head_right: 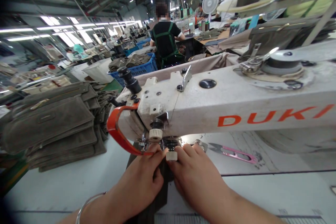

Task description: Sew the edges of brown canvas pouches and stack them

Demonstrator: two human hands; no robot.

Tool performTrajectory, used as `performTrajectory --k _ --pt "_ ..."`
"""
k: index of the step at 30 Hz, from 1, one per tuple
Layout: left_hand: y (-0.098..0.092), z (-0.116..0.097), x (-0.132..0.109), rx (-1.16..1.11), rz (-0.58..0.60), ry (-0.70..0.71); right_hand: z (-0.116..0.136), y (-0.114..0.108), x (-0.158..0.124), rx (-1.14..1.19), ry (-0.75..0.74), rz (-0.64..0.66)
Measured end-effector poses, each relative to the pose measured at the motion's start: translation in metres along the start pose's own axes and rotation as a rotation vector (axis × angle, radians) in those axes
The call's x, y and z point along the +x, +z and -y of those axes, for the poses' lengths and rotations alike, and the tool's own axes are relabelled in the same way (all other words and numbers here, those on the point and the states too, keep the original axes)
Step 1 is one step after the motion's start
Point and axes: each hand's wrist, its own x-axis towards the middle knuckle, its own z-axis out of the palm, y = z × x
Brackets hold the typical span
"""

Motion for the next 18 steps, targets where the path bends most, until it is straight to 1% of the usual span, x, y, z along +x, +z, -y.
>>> performTrajectory --k 2,4,6,8,10,12,13,15,16,17,18 --pt "0.005 -0.001 -0.004 0.034 -0.039 0.017 0.0 0.0 0.0 -0.008 0.002 0.027" --pt "0.007 -0.001 -0.002 0.034 -0.046 0.014 0.001 0.003 0.0 -0.008 0.005 0.048" --pt "0.005 -0.001 0.002 -0.006 -0.028 -0.006 0.002 0.006 0.0 0.0 0.011 0.047" --pt "-0.002 -0.001 0.006 -0.057 -0.009 -0.026 0.001 0.005 0.0 0.028 0.036 0.042" --pt "-0.011 0.0 0.004 -0.112 0.036 -0.039 -0.003 -0.005 0.0 0.112 0.048 0.08" --pt "-0.019 0.006 -0.007 -0.138 0.048 -0.066 -0.011 -0.025 -0.002 0.242 0.032 0.159" --pt "-0.02 0.01 -0.015 -0.112 0.012 -0.094 -0.016 -0.036 -0.003 0.299 0.013 0.199" --pt "-0.017 0.023 -0.035 0.008 -0.145 -0.205 -0.027 -0.055 -0.007 0.345 -0.02 0.261" --pt "-0.013 0.03 -0.045 0.062 -0.225 -0.287 -0.033 -0.061 -0.009 0.344 -0.038 0.283" --pt "-0.008 0.037 -0.054 0.064 -0.263 -0.371 -0.038 -0.063 -0.011 0.335 -0.045 0.3" --pt "-0.003 0.044 -0.061 0.018 -0.268 -0.452 -0.042 -0.061 -0.012 0.32 -0.034 0.299"
